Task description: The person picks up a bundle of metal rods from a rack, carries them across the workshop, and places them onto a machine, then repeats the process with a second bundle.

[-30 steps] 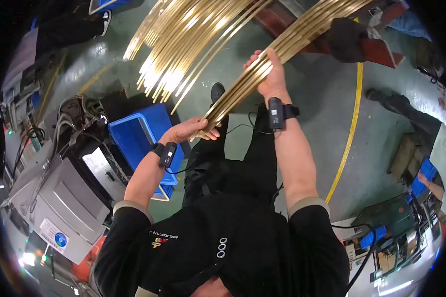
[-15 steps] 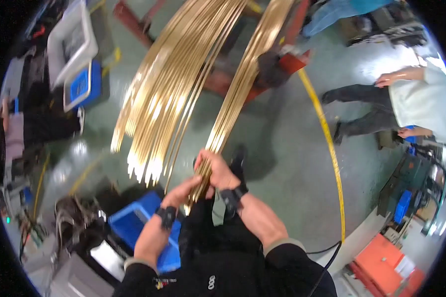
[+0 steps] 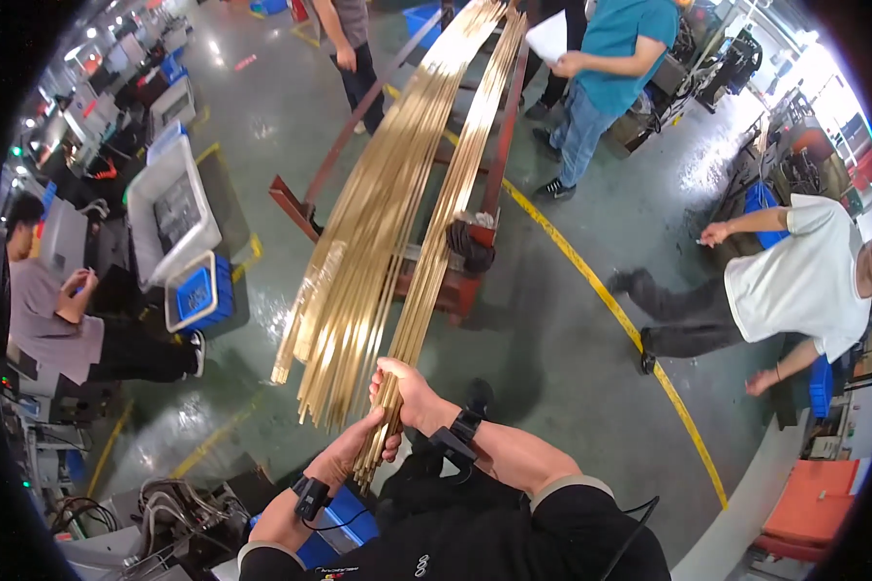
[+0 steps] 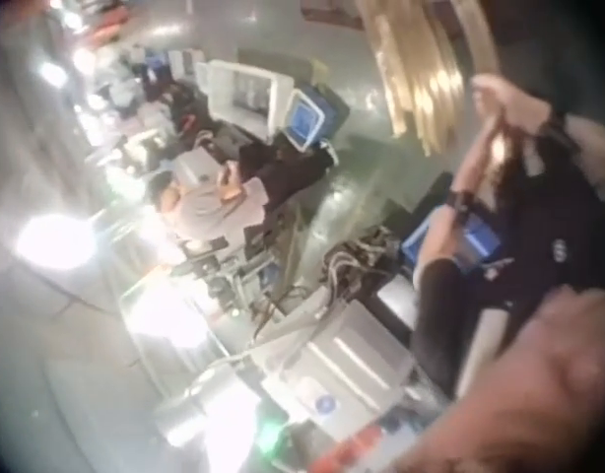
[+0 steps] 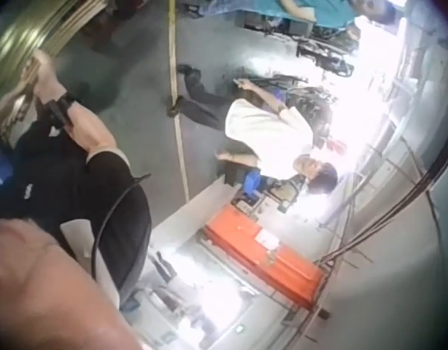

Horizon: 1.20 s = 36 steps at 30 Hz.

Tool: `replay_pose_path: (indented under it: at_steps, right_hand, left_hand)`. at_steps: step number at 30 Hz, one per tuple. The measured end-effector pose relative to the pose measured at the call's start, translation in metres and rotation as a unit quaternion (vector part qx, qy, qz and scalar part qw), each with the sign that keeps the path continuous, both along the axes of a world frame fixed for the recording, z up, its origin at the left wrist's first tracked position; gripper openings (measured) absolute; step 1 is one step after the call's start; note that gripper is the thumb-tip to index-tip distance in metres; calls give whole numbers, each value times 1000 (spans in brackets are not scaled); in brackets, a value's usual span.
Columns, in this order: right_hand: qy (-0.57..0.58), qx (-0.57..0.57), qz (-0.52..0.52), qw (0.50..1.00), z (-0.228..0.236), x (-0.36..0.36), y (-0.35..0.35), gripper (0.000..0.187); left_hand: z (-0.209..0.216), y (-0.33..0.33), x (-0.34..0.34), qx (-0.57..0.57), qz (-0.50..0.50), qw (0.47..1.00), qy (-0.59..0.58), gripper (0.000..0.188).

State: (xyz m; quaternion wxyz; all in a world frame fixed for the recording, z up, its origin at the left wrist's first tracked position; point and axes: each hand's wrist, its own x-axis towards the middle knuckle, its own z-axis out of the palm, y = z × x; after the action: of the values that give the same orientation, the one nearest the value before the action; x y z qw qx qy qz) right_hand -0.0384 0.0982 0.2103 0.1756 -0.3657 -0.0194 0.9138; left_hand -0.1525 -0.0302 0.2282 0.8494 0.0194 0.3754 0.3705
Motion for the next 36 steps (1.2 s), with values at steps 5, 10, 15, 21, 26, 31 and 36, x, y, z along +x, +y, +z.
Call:
replay_pose_path:
  at_steps: [5,10,15,21,26,31,36]
  right_hand:
    - [19,-4,0,1000,26,-4,-7,20]
    - [3,-19,7,1000,22,3,-12,20]
    - [27,-4,8,1000,22,-1,-12,21]
    - [31,-1,10,999,18,-2,-10,20]
    - [14,7,2,1000,11,-2,-13,19]
    - [-49,10,23,998,9,-6,-17,19]
    - [-70,11,11,997,18,-11,-18,19]
  left_hand:
    - [39,-4,-2,14,-30,999,41,59]
    - [43,-10,6,5,-54,997,46,60]
    - [47,-9,0,0,-35,999,35,58]
    - [42,-10,1,-9,-35,999,19,55]
    - [32,-11,1,-10,-46,998,37,57]
    - [23,-13,-2,-22,-35,999,9,54]
    - [20,-15,-7,-20,-36,999,8,52]
